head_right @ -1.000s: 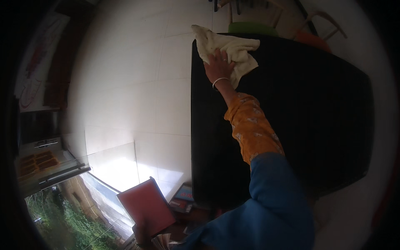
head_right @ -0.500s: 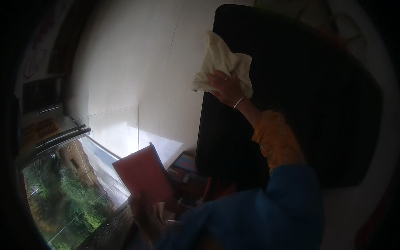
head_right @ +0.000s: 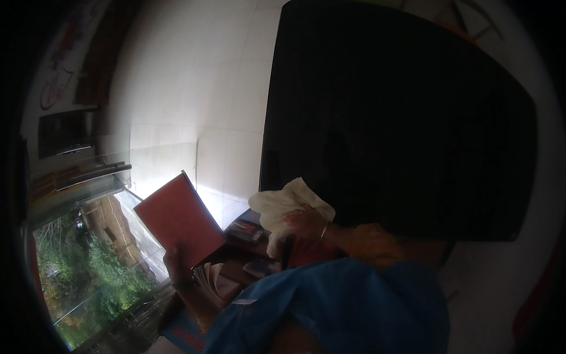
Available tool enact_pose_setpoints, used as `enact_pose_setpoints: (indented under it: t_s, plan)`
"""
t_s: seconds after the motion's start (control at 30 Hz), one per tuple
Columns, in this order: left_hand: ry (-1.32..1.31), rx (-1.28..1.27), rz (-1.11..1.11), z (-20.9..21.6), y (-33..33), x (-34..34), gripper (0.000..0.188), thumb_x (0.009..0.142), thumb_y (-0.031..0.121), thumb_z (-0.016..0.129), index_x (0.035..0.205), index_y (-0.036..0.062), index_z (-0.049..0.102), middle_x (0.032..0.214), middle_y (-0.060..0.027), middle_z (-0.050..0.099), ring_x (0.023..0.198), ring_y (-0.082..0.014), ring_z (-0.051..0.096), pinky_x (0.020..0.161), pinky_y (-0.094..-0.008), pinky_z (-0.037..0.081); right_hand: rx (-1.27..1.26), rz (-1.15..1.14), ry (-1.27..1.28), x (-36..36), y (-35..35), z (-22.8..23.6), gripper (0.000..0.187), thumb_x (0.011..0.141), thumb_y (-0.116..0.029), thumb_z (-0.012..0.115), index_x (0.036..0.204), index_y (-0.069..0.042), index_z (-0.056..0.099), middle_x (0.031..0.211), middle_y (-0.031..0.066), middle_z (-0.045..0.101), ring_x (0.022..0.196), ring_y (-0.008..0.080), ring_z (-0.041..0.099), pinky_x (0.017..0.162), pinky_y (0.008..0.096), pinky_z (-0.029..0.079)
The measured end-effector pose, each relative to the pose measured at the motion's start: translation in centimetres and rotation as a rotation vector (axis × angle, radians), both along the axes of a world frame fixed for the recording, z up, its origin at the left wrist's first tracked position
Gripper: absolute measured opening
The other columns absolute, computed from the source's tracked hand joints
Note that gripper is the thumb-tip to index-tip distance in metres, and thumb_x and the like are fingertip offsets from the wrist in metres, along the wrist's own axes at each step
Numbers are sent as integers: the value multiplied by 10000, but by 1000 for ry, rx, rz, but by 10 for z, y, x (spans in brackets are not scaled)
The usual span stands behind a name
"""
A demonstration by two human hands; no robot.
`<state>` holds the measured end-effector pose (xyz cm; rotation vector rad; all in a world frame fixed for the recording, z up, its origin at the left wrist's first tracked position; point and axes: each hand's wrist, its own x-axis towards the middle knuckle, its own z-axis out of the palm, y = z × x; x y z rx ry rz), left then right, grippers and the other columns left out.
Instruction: The person wipes the surfaces of several tables and a desk in a room using a white cloth. They move from a black rectangular table to a white round table, then to an orange round table, and finally to a wooden desk, wiping each surface thoroughly.
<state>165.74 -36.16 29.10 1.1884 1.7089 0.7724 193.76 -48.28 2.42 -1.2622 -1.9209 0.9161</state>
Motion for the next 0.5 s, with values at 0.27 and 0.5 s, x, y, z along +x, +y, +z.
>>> enact_pose_setpoints:
  t_s: [0.27, 0.5]
  plan:
    - [-86, -69, -97, -19, -33, 20, 369, 802, 264, 595, 973, -61, 555, 875, -98, 590, 770, -163, 558, 678, -293, 461, -131, -479, -226, 177, -168, 24, 141, 765, -123, 554, 881, -48, 580, 921, 131, 573, 825, 248, 554, 714, 300, 432]
    - [66, -56, -222, -31, -20, 38, 404, 803, 283, 594, 997, -68, 541, 883, -109, 586, 773, -173, 563, 675, -304, 465, -691, -753, 1192, 250, -224, 89, 355, 892, -242, 405, 1130, 20, 443, 1022, 74, 550, 928, 181, 529, 818, 297, 428]
